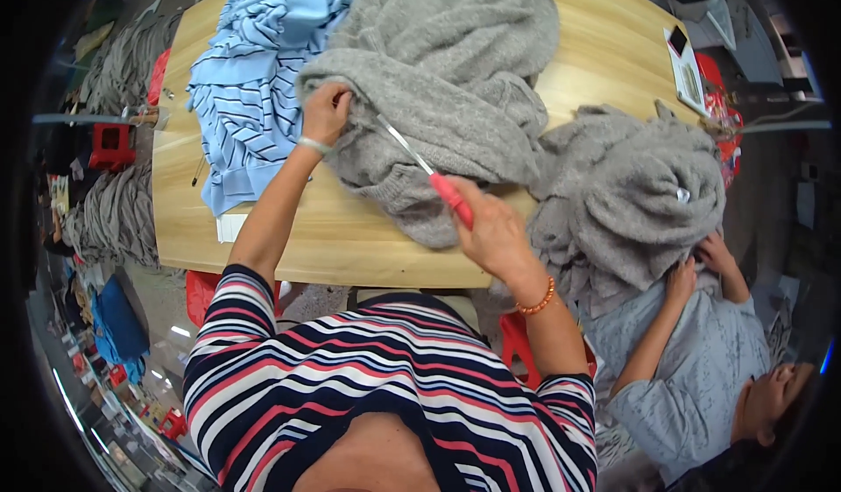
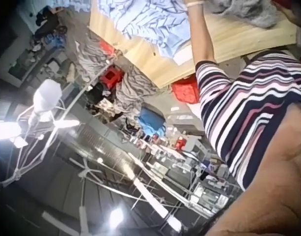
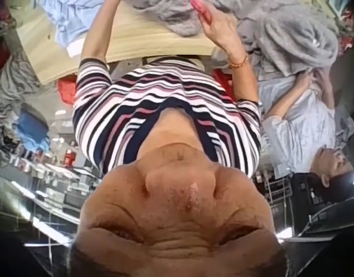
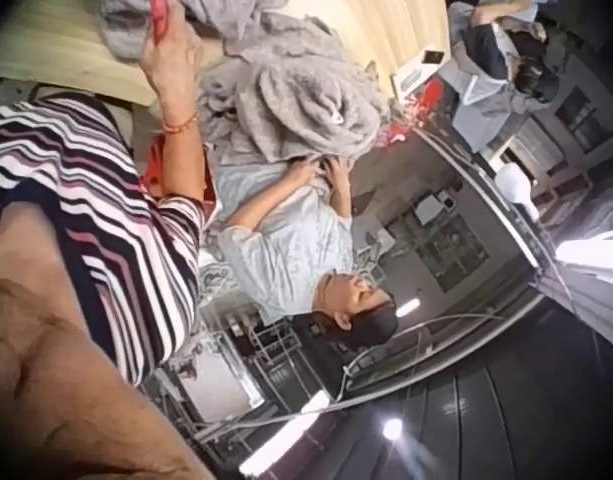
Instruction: Trim loose threads or tags from gray and blue clothing items using scissors.
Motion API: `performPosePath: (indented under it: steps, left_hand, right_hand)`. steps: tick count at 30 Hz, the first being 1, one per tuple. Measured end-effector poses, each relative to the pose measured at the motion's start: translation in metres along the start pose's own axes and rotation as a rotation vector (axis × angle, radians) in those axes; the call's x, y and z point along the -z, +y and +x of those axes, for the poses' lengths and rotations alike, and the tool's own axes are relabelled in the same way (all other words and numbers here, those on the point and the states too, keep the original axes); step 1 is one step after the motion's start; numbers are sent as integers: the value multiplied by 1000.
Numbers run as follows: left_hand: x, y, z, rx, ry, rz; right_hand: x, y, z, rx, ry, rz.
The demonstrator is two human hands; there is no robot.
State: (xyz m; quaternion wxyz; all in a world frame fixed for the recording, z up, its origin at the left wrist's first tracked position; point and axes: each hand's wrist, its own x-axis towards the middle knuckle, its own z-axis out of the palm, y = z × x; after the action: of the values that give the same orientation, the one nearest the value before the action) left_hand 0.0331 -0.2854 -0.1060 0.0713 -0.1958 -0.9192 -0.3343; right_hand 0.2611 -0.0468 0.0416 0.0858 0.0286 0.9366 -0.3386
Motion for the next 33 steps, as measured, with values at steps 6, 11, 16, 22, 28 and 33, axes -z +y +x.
performPosePath:
  steps: [6, 11, 16, 22, 28, 33]
  left_hand:
    - [-11, 78, -111, -259, -283, -180]
    - [-48, 61, -130, 97, -511, -439]
    - [-23, 97, -69, 227, -658, -551]
    - [-26, 82, -85, 345, -584, -862]
    - [24, 62, -78, 223, -455, -990]
    - [-10, -121, -64, 457, -73, -707]
  right_hand:
    - [-18, 45, -46, -141, 244, 31]
    - [-23, 29, -73, -242, 115, -5]
    - [-12, 4, -117, -272, -140, -22]
    - [-9, -9, -113, -330, -73, -74]
    - [-21, -5, -130, -275, 4, -17]
    - [-31, -12, -131, -325, 54, -59]
